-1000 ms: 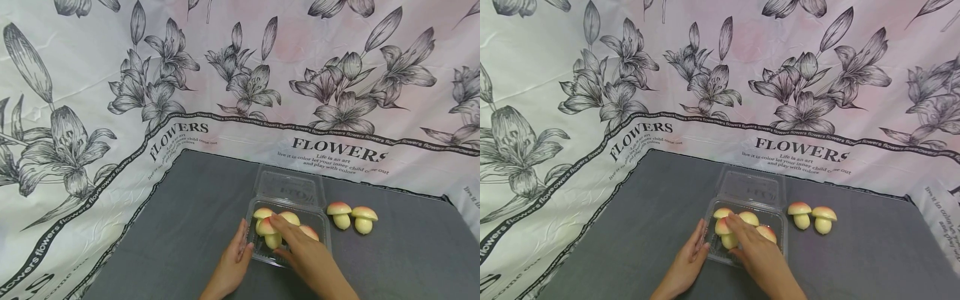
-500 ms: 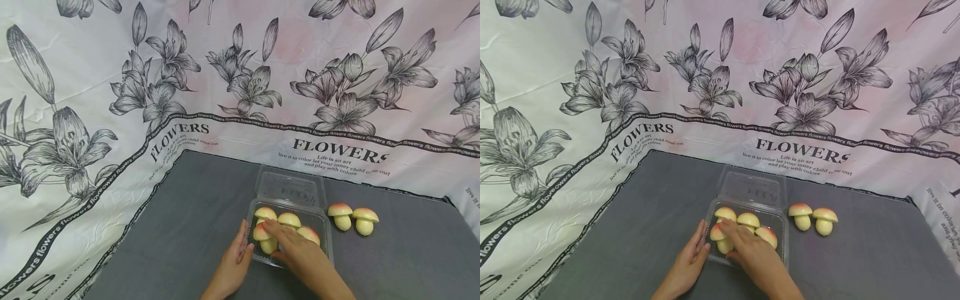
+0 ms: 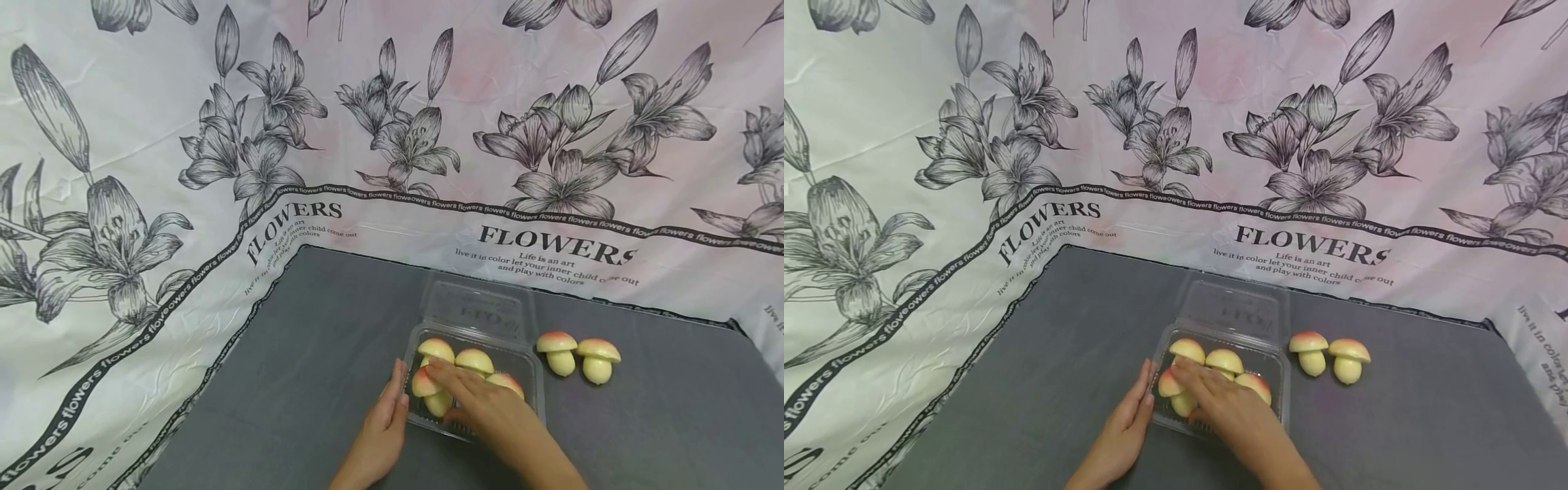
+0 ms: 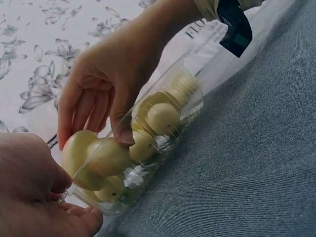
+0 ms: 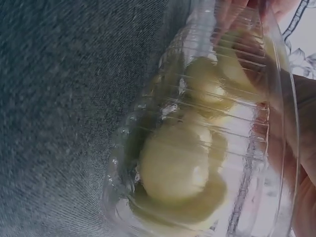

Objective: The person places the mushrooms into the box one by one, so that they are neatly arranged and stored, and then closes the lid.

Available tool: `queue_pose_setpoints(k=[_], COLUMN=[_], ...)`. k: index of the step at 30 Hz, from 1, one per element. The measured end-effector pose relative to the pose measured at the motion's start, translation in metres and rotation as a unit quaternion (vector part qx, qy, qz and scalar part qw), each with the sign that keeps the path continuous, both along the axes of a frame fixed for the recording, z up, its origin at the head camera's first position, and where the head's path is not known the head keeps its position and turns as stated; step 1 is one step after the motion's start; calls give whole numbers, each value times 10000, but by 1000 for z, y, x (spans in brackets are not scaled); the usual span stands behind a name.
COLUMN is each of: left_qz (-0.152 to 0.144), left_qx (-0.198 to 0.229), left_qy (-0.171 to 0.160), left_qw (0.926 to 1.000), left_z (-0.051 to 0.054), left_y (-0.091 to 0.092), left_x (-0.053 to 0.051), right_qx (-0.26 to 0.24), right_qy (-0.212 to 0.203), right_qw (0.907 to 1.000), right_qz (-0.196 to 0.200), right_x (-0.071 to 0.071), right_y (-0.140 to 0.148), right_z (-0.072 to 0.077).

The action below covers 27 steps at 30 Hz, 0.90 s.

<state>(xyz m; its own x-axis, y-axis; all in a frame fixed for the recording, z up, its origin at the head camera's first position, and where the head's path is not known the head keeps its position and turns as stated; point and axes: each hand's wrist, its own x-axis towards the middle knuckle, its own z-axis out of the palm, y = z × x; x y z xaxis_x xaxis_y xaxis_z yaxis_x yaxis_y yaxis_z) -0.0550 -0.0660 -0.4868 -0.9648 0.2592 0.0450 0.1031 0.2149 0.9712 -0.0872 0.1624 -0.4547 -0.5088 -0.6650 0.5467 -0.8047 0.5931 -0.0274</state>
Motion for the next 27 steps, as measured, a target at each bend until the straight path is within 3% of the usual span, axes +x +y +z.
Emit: queue_pose_setpoints(k=[13, 27], left_qz=[63, 63], left_qx=[-17, -1], left_qy=[-48, -83], left_qw=[10000, 9999], left_z=[-2, -2], left_y=[1, 2], left_x=[1, 1], right_qx=[228, 616], right_qy=[-29, -283], right_qw=[9983, 9961], right_qz=[536, 561], right_x=[-4, 1], right_y=[1, 4], right_z=[-3, -7])
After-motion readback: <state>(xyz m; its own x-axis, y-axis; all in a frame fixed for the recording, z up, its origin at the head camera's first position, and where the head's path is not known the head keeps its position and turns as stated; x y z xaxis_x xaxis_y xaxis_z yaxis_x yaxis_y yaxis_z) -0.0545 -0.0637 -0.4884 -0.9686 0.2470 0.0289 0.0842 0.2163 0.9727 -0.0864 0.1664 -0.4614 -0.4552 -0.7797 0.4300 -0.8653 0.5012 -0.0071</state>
